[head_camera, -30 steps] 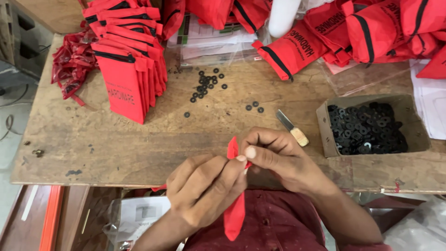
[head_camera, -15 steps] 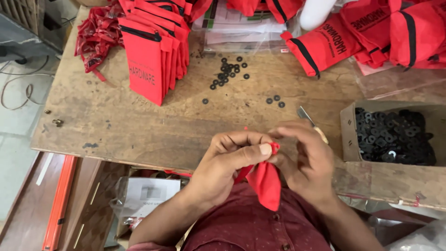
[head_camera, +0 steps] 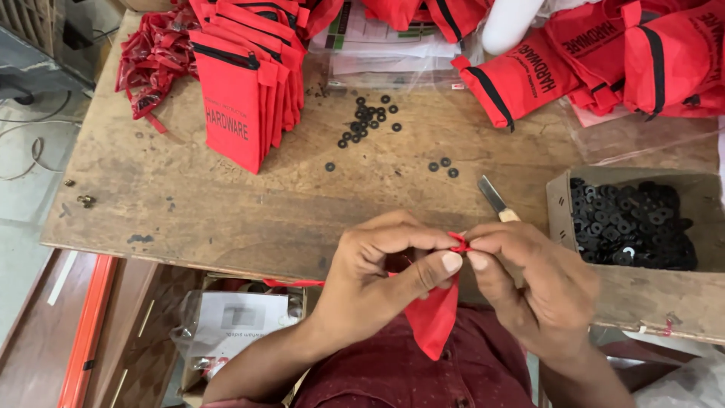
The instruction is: Tying red ribbon around black hardware bags on a factory workbench.
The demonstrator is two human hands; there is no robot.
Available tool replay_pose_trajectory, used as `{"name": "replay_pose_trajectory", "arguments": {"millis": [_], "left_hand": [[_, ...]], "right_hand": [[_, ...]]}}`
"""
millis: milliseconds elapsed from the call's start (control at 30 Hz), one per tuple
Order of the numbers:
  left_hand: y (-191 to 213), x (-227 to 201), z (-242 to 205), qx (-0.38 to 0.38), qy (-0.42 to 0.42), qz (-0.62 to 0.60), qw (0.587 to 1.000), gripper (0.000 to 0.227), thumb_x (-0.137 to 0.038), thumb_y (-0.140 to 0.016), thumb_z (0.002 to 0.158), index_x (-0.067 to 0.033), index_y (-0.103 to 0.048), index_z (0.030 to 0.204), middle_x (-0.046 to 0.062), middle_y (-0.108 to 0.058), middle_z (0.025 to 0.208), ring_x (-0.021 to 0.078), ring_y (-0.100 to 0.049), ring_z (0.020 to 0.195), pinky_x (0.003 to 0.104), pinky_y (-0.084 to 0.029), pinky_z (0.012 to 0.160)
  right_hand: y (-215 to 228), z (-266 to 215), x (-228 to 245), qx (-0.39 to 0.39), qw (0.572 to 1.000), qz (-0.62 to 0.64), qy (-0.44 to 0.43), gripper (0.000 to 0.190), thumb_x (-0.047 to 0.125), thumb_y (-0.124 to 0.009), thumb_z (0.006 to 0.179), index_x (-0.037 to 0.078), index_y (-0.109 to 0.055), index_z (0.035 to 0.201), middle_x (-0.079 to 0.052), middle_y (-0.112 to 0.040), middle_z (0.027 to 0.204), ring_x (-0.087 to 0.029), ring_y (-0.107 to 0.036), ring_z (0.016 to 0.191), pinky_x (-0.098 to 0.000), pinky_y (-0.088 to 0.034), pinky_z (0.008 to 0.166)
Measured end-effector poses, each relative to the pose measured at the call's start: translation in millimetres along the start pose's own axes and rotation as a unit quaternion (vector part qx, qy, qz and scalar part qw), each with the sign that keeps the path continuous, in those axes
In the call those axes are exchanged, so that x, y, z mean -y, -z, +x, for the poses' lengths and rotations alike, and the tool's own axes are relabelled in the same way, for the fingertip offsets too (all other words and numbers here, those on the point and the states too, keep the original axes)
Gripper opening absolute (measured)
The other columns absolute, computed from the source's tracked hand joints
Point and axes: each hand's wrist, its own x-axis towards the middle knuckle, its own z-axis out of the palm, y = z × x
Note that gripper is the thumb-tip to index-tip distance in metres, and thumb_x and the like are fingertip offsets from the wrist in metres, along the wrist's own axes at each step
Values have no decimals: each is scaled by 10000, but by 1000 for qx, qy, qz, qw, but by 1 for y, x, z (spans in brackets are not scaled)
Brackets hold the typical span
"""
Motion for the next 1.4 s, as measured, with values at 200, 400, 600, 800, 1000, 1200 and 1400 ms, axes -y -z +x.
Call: {"name": "replay_pose_trajectory", "arguments": {"millis": [200,400,600,800,1000,1200,1400], "left_hand": [[-2,6,1,-1,49,-114,992,153,-92,-716,1023,9,-753,1131,56,-669,976,92,-699,809,234,-583,724],[-3,6,2,8,35,-103,994,165,-83,-717,1020,6,-751,1155,62,-678,1006,89,-693,826,235,-582,739],[-7,-6,-3,-72,-111,163,978,146,-108,-773,984,-44,-767,1115,35,-727,940,67,-725,743,207,-587,627],[8,-15,-3,-29,53,172,983,117,-138,-747,971,-26,-755,1003,39,-706,812,63,-696,578,215,-523,490],[2,-10,-4,-29,215,-312,925,228,-147,-667,1023,34,-745,1139,100,-714,790,96,-668,621,214,-486,511],[-2,-14,-4,46,42,-41,997,151,-72,-679,1057,16,-736,1166,77,-685,1088,120,-712,861,248,-596,715],[-3,-33,-3,6,-113,210,971,144,-56,-794,976,-39,-707,1089,62,-712,960,173,-729,789,278,-573,689]], "right_hand": [[-4,-6,-4,-40,957,260,-125,236,97,-685,955,-19,-565,1122,-120,-698,1100,-178,-703,992,-308,-599,901],[-5,-8,-6,-28,996,77,-32,152,-35,-746,916,-50,-675,1049,-155,-723,1037,-180,-734,873,-247,-603,755],[-9,-5,-14,-90,989,85,-77,89,-80,-688,997,-45,-642,1065,-163,-740,1081,-166,-757,864,-248,-649,781],[-12,-6,-21,-103,990,64,-66,109,-138,-656,992,-50,-649,1058,-152,-736,1032,-170,-741,773,-261,-618,706],[6,14,17,20,979,-112,170,227,-52,-732,747,-37,-697,971,-175,-678,953,-303,-700,811,-386,-580,671],[20,28,28,45,964,-131,228,252,37,-800,763,-25,-711,990,-166,-665,983,-347,-700,895,-486,-598,761],[7,34,4,54,993,48,93,314,-151,-606,710,-44,-688,993,-139,-707,943,-247,-748,839,-310,-613,768]]}}
